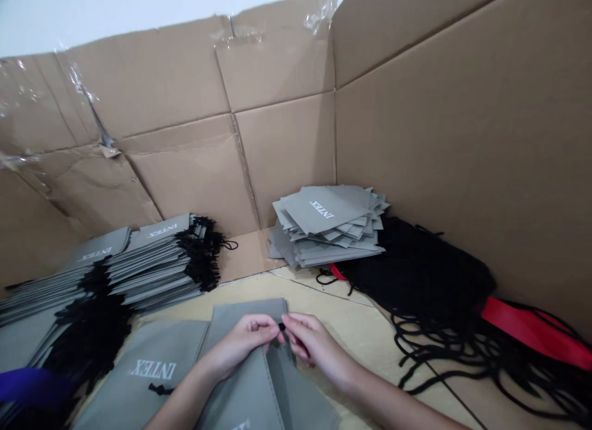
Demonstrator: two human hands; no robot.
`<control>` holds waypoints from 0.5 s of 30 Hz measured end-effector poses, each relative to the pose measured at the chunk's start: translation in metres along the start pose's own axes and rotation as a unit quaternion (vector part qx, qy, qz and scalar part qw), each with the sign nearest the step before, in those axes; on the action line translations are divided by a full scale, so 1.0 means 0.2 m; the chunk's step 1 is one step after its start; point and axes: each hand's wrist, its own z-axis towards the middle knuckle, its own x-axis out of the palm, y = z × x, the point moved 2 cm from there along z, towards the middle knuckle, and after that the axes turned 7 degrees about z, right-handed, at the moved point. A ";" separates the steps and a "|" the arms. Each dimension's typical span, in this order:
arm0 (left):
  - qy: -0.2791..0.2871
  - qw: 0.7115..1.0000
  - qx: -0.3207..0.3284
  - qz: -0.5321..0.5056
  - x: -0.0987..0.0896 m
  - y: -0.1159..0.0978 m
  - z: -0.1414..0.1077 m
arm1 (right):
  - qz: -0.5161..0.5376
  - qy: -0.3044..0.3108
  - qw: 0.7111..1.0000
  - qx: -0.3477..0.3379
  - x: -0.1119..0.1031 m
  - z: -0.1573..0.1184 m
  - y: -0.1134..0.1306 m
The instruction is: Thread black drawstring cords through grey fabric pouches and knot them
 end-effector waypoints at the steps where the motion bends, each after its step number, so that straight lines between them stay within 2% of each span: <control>1: -0.001 1.000 0.002 0.010 0.00 0.00 0.00 | 0.008 0.000 1.000 0.003 0.00 0.00 0.00; 10: 0.007 1.000 0.002 0.013 0.00 0.01 -0.01 | 0.052 -0.033 0.998 0.015 -0.01 0.00 0.01; 15: 0.009 1.000 0.012 0.019 0.00 0.01 -0.01 | 0.044 -0.040 0.998 0.008 -0.02 0.01 -0.01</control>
